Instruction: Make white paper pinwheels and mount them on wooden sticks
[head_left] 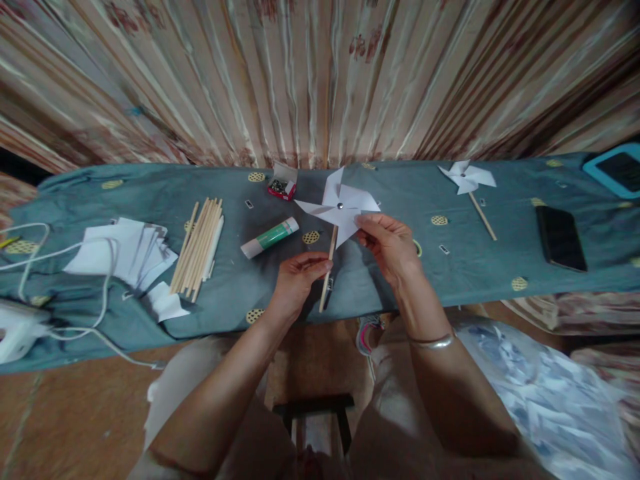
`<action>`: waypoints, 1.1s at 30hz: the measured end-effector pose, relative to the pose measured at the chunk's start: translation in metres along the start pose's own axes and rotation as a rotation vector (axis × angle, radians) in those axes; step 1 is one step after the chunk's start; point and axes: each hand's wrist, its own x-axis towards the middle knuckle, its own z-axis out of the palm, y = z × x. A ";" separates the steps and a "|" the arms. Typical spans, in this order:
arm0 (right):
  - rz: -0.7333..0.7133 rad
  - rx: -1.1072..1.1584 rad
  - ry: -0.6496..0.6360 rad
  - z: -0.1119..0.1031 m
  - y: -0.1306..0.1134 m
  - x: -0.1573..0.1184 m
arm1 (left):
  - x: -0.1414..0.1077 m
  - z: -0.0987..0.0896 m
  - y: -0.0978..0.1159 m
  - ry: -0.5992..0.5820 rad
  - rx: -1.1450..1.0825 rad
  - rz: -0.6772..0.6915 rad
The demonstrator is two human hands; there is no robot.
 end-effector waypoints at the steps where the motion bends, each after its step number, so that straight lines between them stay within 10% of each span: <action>1: 0.008 0.010 0.001 0.001 0.000 0.000 | 0.000 0.000 0.000 -0.001 -0.002 0.000; 33: 0.173 0.117 -0.061 0.007 0.008 -0.010 | 0.003 0.003 0.003 0.013 -0.053 0.021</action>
